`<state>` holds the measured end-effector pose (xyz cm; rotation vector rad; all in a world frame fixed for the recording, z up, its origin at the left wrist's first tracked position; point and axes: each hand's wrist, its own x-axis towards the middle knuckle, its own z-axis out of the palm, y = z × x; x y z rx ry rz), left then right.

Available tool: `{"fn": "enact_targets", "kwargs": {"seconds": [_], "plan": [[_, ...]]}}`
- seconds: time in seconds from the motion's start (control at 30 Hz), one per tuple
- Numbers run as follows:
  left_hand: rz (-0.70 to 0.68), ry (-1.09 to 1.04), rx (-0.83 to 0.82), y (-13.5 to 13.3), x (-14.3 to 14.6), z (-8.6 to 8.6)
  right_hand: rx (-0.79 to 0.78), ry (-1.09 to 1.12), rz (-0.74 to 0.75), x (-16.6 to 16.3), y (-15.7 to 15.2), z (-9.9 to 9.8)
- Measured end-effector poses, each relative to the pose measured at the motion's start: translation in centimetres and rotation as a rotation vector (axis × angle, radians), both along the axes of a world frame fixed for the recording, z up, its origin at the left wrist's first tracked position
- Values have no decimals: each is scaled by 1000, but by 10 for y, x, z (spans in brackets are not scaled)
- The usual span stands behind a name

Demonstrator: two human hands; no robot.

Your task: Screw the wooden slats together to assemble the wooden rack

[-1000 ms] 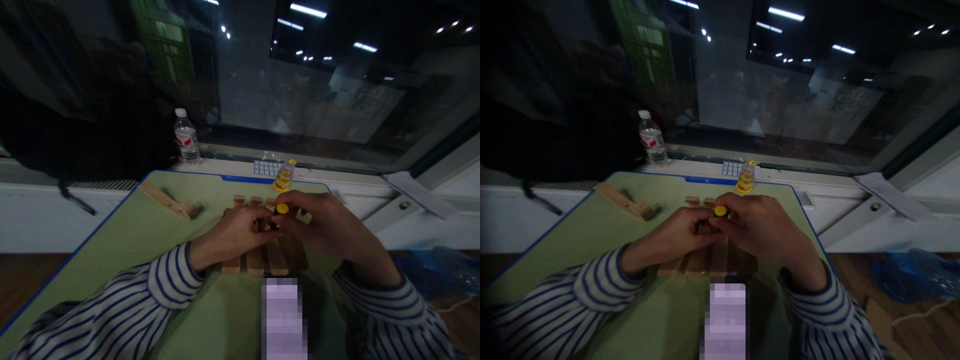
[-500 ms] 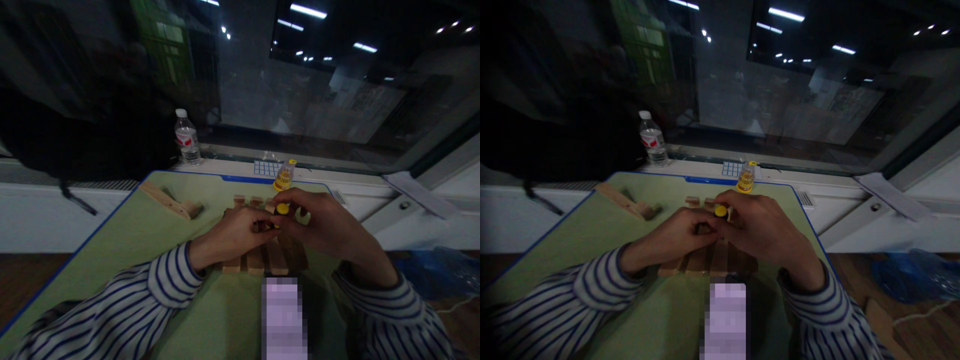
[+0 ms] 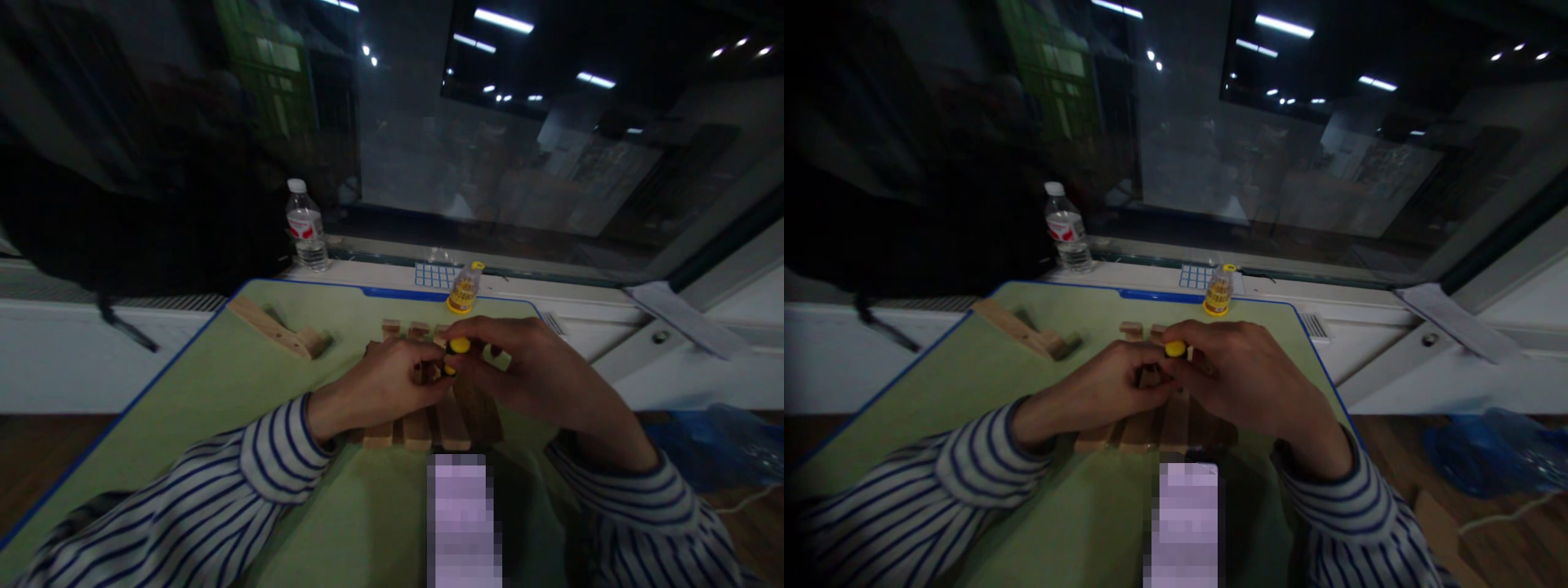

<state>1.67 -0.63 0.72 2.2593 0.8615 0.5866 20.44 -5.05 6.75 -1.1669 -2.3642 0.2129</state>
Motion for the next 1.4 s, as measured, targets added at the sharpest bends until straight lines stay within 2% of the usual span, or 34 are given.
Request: {"fn": "enact_targets", "kwargs": {"seconds": [0.4,0.67,0.8,0.9,1.03,1.4], "plan": [[7,-6,-6,3,1,0,35,-40,-107,-6,-1,-1],[-59,-2,-11,1,0,2,24,-8,-138,-6,4,-6],[-88,-43,-43,0,0,0,-17,21,-70,-5,2,-4],[-78,-66,-30,1,0,-2,-43,26,-27,-4,0,-3],[-54,-42,-36,1,1,-4,-29,10,-50,-4,-1,-2],[8,23,-33,-1,3,5,9,-31,-94,-4,-1,0]]}}
